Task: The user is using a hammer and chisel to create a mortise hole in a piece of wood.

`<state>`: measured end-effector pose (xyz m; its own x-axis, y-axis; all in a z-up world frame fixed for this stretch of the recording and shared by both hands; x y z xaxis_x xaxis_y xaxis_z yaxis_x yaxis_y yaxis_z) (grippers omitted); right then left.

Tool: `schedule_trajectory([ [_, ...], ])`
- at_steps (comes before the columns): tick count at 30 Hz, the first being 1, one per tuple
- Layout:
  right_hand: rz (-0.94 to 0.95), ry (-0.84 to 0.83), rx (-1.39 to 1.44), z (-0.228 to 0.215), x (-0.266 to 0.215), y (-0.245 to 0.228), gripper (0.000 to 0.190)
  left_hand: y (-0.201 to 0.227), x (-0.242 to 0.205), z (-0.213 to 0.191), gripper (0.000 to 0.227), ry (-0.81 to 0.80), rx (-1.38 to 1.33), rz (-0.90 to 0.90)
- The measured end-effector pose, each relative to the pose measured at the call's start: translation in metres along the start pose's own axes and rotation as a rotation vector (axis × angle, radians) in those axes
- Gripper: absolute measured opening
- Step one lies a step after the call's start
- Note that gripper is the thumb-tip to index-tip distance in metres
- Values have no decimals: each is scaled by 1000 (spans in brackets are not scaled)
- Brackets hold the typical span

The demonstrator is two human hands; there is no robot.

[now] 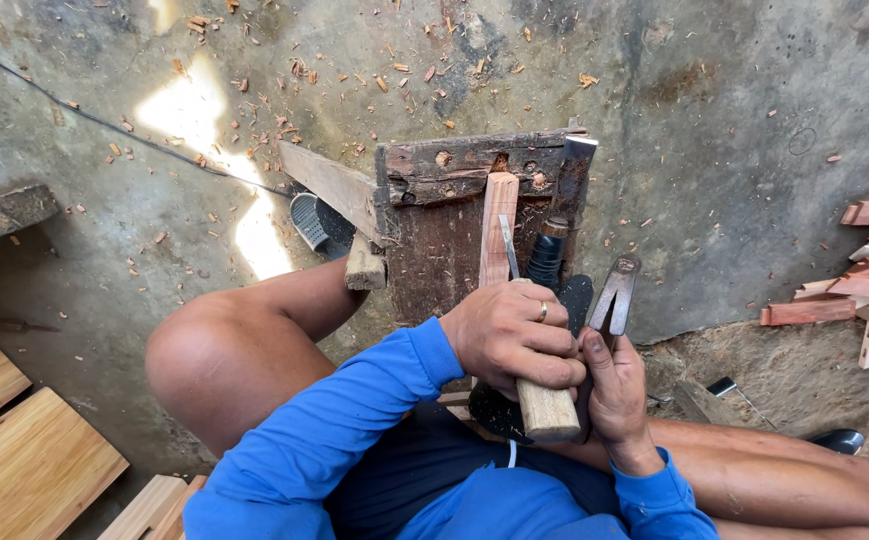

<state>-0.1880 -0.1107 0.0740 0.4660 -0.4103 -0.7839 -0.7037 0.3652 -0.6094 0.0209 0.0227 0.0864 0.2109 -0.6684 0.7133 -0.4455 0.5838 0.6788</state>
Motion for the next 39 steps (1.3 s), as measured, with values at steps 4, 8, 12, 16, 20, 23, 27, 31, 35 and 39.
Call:
schedule_trajectory([
  [4, -3, -3, 16, -5, 1, 8, 32, -1, 2, -3, 34, 18, 5, -11],
  [8, -33, 2, 31, -5, 2, 9, 30, -8, 7, -12, 38, 59, -39, -56],
  [12, -70, 44, -125, 4, -9, -36, 27, -18, 13, -23, 36, 177, -88, -185],
  [16, -328, -76, -100, 5, -27, -114, 27, -38, 17, -32, 36, 280, -81, -249],
  [20, -783, -67, -405, 16, -71, -227, 34, -58, 16, -38, 32, 433, -189, -485],
  [23, -530, -357, -37, -1, -34, -209, 38, -63, 18, -40, 24, 456, -159, -566],
  [27, -1163, 38, -1067, 69, -58, -242, 37, -63, 23, -45, 33, 445, -58, -427],
  [31, -795, 9, -1127, 66, -70, -244, 37, -98, -6, -32, 19, 378, 58, -573],
  [35, -1003, 107, -1024, 65, -70, -235, 42, -78, 8, -35, 23, 492, -72, -509],
  [39, -979, 165, -1155, 64, -42, -221, 45, -82, 11, -38, 24, 454, -1, -484],
])
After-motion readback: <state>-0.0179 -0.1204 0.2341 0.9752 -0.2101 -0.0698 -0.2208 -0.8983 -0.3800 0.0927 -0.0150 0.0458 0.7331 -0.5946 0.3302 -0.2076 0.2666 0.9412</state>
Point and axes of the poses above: each hand's wrist, its own x-axis towards the middle knuckle, its own z-axis out of the palm, y = z × x, the point moved 3 cm from there along x, towards the middle knuckle, and after that the axes turned 6 degrees about z, right-handed, at the moved point
